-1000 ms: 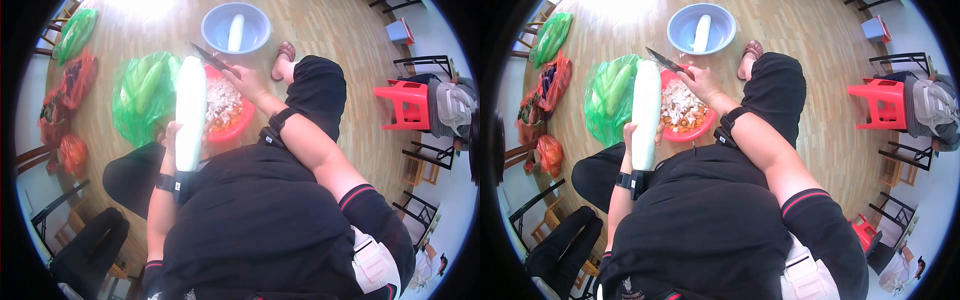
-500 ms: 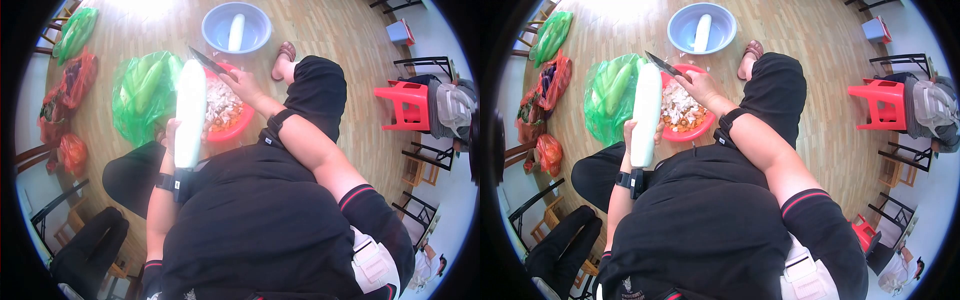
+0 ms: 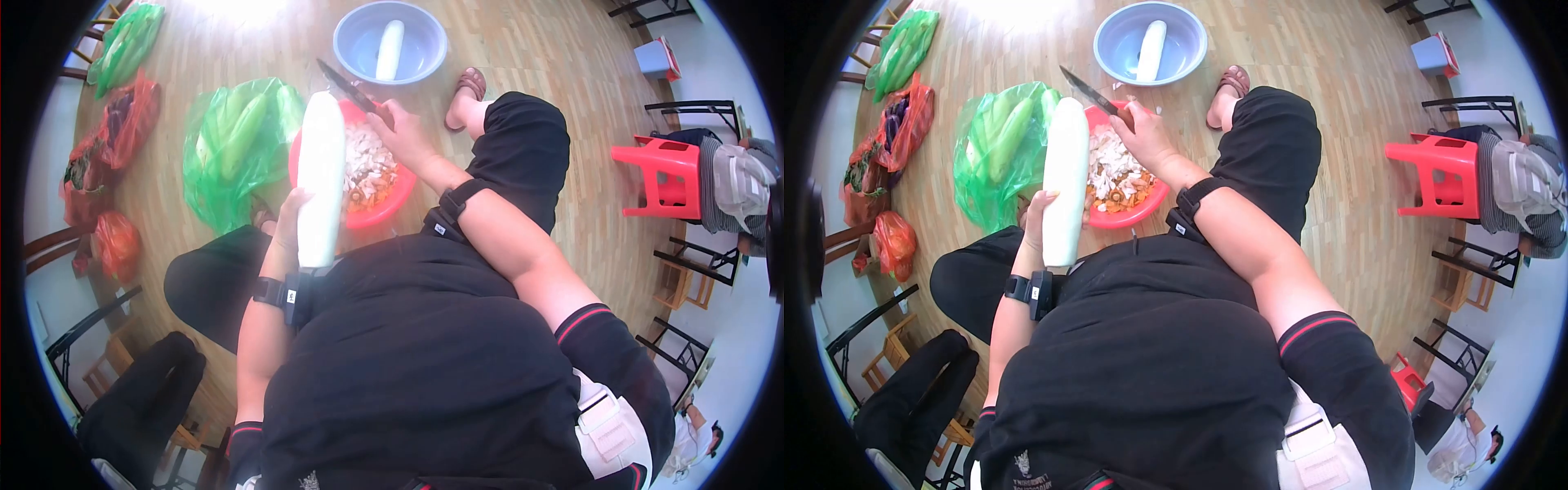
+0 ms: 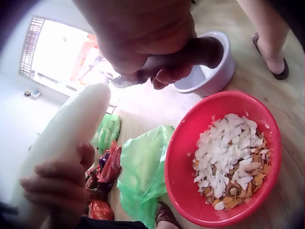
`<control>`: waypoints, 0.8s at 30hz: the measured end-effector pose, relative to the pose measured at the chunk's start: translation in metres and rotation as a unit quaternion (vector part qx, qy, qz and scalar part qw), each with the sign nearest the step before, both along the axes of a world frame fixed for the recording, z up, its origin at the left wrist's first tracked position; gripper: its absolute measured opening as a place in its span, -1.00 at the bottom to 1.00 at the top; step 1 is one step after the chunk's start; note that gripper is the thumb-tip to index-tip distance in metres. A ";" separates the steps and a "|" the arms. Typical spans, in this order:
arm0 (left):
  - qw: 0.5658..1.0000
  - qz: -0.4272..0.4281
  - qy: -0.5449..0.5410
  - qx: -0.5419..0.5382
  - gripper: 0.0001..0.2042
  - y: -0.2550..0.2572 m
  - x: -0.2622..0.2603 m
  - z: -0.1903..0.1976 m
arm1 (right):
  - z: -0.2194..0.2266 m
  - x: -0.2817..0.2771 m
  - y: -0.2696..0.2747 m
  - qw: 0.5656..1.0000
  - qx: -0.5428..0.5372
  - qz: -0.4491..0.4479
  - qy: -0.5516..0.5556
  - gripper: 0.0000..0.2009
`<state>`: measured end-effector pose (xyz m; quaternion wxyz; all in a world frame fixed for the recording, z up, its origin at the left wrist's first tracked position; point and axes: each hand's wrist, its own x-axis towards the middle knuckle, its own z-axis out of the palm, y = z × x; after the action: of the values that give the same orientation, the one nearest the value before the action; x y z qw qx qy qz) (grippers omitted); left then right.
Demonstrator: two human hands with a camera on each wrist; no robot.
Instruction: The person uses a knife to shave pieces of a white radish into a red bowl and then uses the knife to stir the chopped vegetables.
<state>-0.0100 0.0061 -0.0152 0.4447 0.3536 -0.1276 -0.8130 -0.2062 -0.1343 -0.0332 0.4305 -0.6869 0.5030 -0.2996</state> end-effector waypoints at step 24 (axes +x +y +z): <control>0.718 -0.051 -0.690 -0.075 -0.30 -0.002 0.005 -0.037 | -0.014 0.001 0.015 0.969 -0.074 0.224 0.068 -0.78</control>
<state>-0.0052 0.0036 -0.0525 0.2162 0.7748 -0.4776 -0.3534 -0.2054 -0.1193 -0.0476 0.3995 -0.8309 0.3408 -0.1841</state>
